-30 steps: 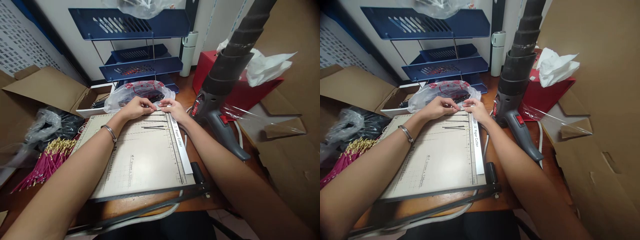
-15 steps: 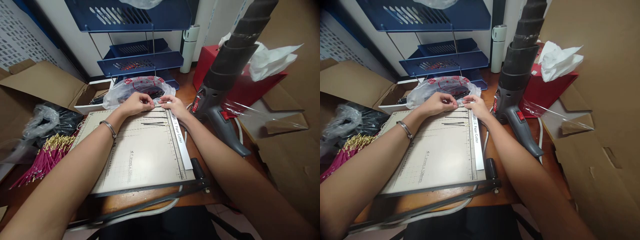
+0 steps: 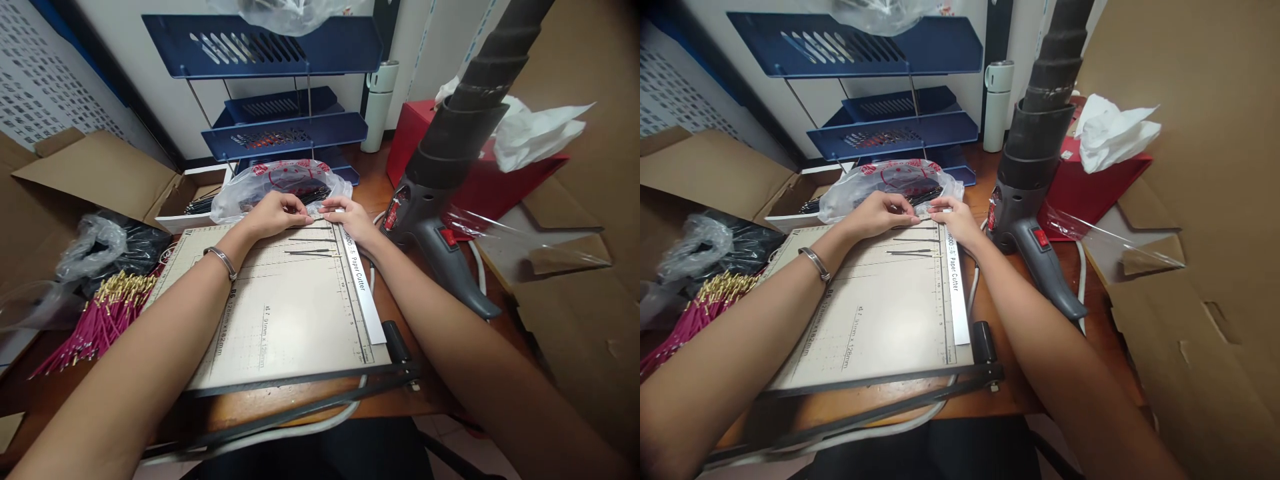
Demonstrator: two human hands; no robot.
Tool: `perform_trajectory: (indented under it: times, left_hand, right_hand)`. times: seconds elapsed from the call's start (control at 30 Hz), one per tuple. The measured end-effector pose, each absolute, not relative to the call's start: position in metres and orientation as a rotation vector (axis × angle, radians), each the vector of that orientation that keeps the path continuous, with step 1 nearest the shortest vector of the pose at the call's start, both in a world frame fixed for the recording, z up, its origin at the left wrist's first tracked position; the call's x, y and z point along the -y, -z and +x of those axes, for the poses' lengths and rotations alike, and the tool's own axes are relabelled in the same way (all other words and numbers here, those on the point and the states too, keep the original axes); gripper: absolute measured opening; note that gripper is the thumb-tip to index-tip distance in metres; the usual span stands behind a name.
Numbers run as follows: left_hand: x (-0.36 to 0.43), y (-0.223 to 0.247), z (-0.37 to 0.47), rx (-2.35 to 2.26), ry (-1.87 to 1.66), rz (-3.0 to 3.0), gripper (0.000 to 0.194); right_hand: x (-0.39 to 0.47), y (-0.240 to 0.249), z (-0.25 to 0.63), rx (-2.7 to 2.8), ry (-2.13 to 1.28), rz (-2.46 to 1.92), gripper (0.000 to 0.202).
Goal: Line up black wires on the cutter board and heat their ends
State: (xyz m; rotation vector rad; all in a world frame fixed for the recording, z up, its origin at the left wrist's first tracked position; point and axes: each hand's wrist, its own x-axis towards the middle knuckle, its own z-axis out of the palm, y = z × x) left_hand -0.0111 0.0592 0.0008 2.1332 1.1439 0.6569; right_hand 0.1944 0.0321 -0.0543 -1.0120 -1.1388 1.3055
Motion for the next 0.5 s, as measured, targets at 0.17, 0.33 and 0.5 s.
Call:
perform_trajectory:
  times: [0.17,0.33,0.5]
  left_hand:
    - [-0.0576,-0.0022,-0.0103,-1.126,-0.655,2.151,0.034]
    - [-0.0558,-0.0041,-0.0095,-1.132,-0.643,2.165,0.025]
    - [-0.0566,-0.0040,-0.0115,-1.122,-0.637,2.167,0.026]
  right_hand:
    - [-0.0333,0.0556,0.1947,1.160,-1.277,-1.000,0.029]
    - [-0.0330,0.0554,0.1947,1.135,-1.302,-1.011,0.030]
    - [-0.0332,0.0555,0.1944,1.157,-1.280,-1.006,0.028]
